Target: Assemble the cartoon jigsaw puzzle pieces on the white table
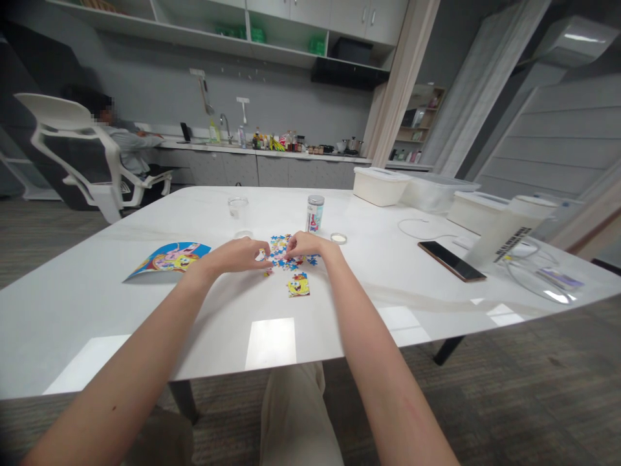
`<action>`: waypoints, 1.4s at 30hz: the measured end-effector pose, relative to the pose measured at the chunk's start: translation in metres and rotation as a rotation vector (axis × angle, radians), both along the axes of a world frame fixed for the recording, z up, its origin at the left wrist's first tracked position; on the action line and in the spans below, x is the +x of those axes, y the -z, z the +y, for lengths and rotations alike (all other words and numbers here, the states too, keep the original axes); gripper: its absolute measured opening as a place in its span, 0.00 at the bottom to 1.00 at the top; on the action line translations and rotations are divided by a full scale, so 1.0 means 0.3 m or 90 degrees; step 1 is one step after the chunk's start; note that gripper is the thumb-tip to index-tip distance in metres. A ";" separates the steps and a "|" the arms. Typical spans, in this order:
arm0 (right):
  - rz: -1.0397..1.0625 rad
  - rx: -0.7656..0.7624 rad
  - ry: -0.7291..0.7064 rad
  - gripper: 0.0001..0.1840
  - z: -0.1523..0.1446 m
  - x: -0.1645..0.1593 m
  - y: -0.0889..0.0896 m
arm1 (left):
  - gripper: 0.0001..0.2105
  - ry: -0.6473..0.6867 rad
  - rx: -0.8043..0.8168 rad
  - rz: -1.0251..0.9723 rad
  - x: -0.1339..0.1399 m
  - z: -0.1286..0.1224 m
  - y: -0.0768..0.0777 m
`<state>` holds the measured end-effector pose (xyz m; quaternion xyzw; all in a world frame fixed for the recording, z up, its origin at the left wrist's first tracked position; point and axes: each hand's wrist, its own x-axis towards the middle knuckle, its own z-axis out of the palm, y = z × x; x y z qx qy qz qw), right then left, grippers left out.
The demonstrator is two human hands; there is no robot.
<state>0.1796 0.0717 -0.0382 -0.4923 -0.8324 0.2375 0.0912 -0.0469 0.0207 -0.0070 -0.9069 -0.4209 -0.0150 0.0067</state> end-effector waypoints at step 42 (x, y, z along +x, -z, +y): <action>0.080 -0.112 -0.088 0.10 -0.091 -0.090 -0.099 | 0.13 0.054 -0.040 -0.076 0.003 0.003 0.007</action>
